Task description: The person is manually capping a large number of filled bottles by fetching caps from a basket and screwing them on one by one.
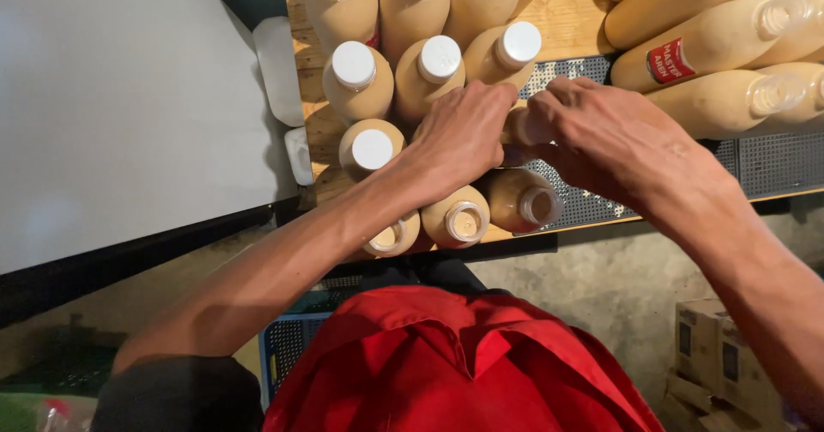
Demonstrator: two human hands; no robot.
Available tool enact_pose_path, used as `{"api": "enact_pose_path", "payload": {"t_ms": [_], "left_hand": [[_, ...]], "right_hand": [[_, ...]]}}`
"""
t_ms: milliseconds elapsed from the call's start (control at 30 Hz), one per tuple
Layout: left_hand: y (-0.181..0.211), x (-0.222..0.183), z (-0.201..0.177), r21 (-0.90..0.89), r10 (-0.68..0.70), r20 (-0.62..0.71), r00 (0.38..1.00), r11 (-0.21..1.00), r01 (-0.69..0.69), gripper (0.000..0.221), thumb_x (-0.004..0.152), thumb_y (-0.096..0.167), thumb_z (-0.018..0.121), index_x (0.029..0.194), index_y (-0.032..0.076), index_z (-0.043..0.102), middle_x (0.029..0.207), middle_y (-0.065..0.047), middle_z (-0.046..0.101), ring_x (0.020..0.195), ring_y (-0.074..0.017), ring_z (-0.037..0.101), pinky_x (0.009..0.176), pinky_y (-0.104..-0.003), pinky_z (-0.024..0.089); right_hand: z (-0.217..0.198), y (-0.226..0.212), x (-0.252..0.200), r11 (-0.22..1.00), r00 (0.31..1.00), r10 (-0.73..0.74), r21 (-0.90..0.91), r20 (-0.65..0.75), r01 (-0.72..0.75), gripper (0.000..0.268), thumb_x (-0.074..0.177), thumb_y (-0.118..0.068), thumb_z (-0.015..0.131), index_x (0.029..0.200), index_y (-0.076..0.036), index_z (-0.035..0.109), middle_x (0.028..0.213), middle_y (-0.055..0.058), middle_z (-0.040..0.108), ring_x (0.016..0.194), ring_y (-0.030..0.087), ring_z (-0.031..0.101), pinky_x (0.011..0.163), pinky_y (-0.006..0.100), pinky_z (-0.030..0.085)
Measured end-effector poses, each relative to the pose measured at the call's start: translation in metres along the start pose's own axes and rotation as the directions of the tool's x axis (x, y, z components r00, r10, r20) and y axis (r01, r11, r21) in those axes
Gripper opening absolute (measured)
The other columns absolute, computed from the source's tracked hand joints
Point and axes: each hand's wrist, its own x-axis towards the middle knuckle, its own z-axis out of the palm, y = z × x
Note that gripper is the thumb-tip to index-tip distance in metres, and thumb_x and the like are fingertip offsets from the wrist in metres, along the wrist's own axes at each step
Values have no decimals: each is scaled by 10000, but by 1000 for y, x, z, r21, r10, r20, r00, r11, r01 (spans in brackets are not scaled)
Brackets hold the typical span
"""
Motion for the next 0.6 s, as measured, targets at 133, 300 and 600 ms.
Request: {"api": "enact_pose_path", "payload": {"t_ms": [133, 300, 600], "left_hand": [[-1, -3, 2, -5, 66, -34, 997, 998, -66, 274, 713, -68, 677, 846, 65, 477, 724, -183, 628, 680, -487, 614, 563, -593, 427], [-7, 2, 14, 39, 84, -51, 995, 996, -82, 277, 714, 51, 750, 884, 43, 531, 776, -209, 655, 722, -509, 630, 573, -599, 440], [1, 3, 20, 139, 38, -130, 991, 990, -20, 120, 836, 105, 774, 834, 83, 656, 793, -184, 698, 738, -447, 686, 603, -570, 533]], "right_hand": [[9, 6, 3, 966, 998, 29, -257, 53, -14, 346, 1108, -438, 488, 1015, -113, 562, 837, 11, 593, 707, 216, 626, 454, 389, 536], [60, 45, 21, 908, 980, -197, -379, -5, 181, 529, 1057, -597, 398, 1204, -107, 529, 1067, 71, 639, 901, 252, 661, 438, 405, 583], [87, 51, 33, 738, 894, -333, -673, -300, 49, 537, 1117, -583, 287, 759, -240, 493, 616, -84, 534, 567, 113, 518, 489, 259, 328]]}}
